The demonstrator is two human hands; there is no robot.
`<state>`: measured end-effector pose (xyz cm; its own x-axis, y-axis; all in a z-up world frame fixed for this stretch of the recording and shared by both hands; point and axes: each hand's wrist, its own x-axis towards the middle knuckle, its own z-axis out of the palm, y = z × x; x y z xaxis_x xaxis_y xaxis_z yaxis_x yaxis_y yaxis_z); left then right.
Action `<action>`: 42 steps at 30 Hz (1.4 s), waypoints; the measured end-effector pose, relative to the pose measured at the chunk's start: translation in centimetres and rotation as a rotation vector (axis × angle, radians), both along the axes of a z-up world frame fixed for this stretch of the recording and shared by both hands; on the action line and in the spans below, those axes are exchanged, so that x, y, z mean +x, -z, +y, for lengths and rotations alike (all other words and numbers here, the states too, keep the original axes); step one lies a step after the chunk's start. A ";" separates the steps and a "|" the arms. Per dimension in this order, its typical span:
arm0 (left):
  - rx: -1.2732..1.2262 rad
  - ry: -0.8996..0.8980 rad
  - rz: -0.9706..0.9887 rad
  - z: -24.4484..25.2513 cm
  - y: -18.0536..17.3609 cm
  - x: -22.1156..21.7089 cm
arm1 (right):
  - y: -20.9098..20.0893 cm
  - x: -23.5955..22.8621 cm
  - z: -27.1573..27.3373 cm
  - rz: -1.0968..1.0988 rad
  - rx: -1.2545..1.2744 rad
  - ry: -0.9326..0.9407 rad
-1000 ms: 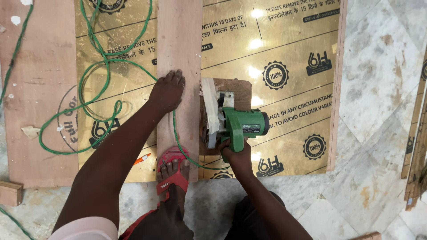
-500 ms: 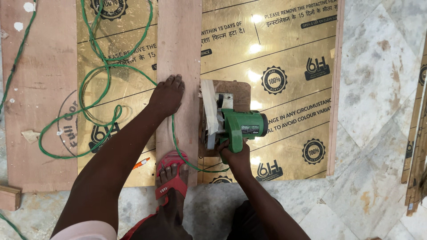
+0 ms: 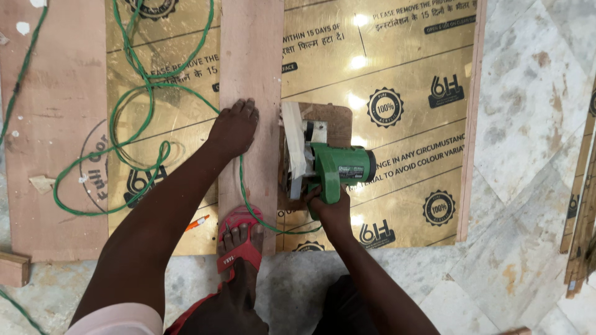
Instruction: The person uses a green circular saw to cut a long strip of light-colored wood placed on a gold protective film. The person guides the saw steadily along the length of the wood, creating a straight cut. After finishing the cut, the person lifts the saw and moves it away from the workpiece.
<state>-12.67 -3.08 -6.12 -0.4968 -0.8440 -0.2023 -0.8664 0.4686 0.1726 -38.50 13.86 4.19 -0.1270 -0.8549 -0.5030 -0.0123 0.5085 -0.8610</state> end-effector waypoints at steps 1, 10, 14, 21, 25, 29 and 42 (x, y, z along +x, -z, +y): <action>0.023 -0.001 -0.002 -0.1 -0.1 0.0 | 0.1 0.0 -0.2 0.002 -0.001 0.001; -0.018 0.030 -0.011 0.0 -1.1 0.2 | 0.8 -0.1 -0.6 0.000 -0.032 0.008; -0.037 0.034 -0.016 0.0 -1.1 0.1 | 1.0 -0.2 -0.9 -0.012 -0.063 -0.004; -0.019 0.022 0.000 0.0 -1.3 0.2 | 0.3 -0.1 -1.4 0.023 -0.063 -0.017; -0.008 0.013 0.012 0.0 -1.2 0.2 | 0.0 0.1 -1.9 0.053 -0.053 -0.012; -0.014 0.024 0.004 0.0 -1.0 0.3 | -0.1 0.2 -2.3 0.044 -0.053 -0.005; -0.032 0.024 0.037 0.0 -1.3 0.3 | 0.1 0.0 -3.2 -0.001 -0.091 -0.018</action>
